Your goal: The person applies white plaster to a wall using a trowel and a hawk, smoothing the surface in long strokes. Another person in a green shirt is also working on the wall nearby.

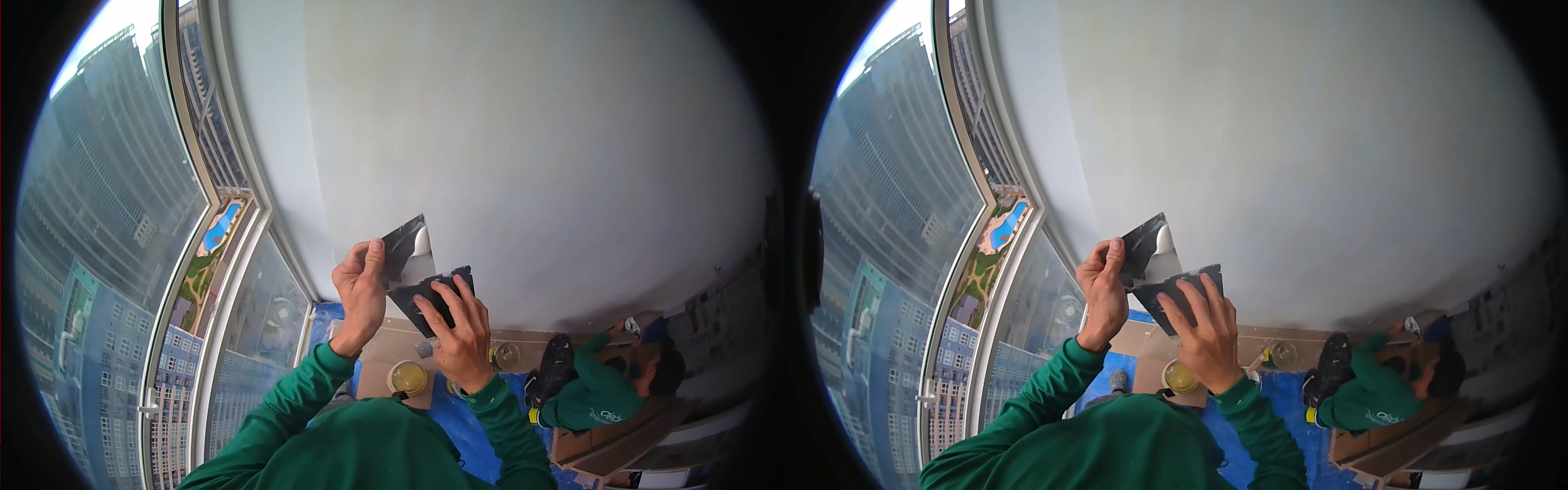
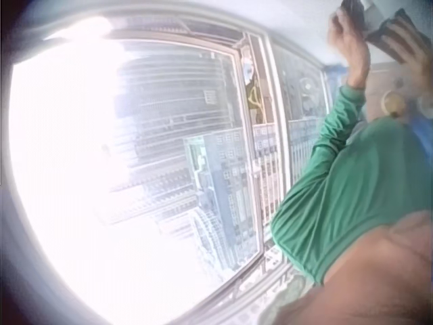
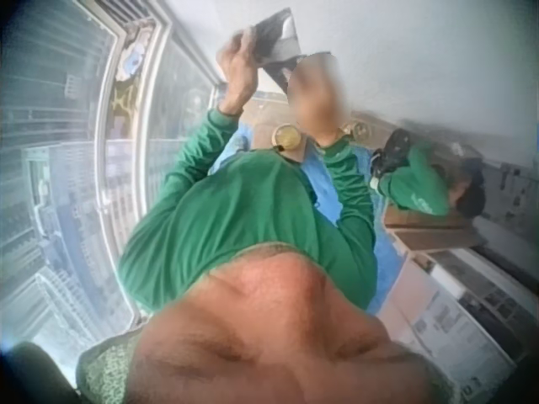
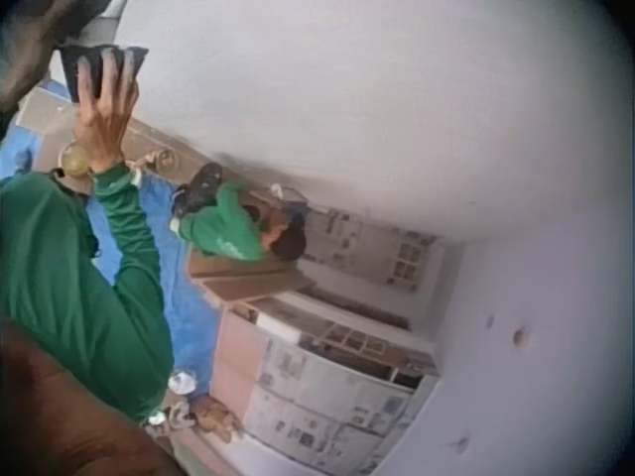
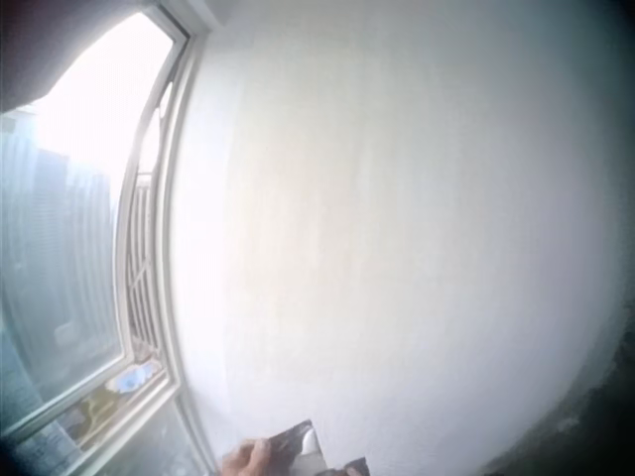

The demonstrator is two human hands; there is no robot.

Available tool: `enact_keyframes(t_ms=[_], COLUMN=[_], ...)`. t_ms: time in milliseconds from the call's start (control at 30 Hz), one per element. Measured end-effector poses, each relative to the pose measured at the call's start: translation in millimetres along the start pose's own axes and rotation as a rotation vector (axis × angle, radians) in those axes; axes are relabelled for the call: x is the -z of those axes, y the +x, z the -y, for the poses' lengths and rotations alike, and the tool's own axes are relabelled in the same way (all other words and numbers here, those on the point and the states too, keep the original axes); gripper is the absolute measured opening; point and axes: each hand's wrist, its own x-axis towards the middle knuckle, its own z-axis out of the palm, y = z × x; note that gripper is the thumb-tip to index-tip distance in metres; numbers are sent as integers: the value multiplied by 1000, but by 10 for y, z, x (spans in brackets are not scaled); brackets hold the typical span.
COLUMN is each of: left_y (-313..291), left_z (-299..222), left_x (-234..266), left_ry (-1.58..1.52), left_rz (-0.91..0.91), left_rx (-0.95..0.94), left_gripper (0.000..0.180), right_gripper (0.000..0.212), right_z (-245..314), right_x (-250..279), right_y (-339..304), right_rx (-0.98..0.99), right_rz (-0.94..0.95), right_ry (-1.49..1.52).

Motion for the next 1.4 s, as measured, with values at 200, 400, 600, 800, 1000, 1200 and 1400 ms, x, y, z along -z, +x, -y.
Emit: enact_keyframes(t_ms=[200,400,600,800,1000,1200,1400], left_y=[530,201,-37,21,41,117,198], left_z=[-401,-251,-164,-82,10,153,229], left_x=[901,1982,2470,2487,2344,2216,2082], left_ry=[-195,-68,15,39,4,-34,-63], left_rz=[-130,-231,-408,-379,-329,-317,-300], left_rx=[-214,6,129,196,244,291,281], left_gripper=[19,16,19,20,18,20,20], right_gripper=[36,35,27,19,22,19,17], right_z=[-569,-1050,-989,-965,-926,-1056,-789], right_x=[-1021,-2085,-2131,-1841,-2381,-2182,-930], right_y=[136,1069,1912,2364,1371,1795,2781], right_rx=[-857,-1237,-1359,-1299,-1400,-1232,-1045], right_rz=[-408,-783,-862,-908,-1057,-1038,-1036], right_ry=[1434,1719,1508,1239,1529,1385,1487])
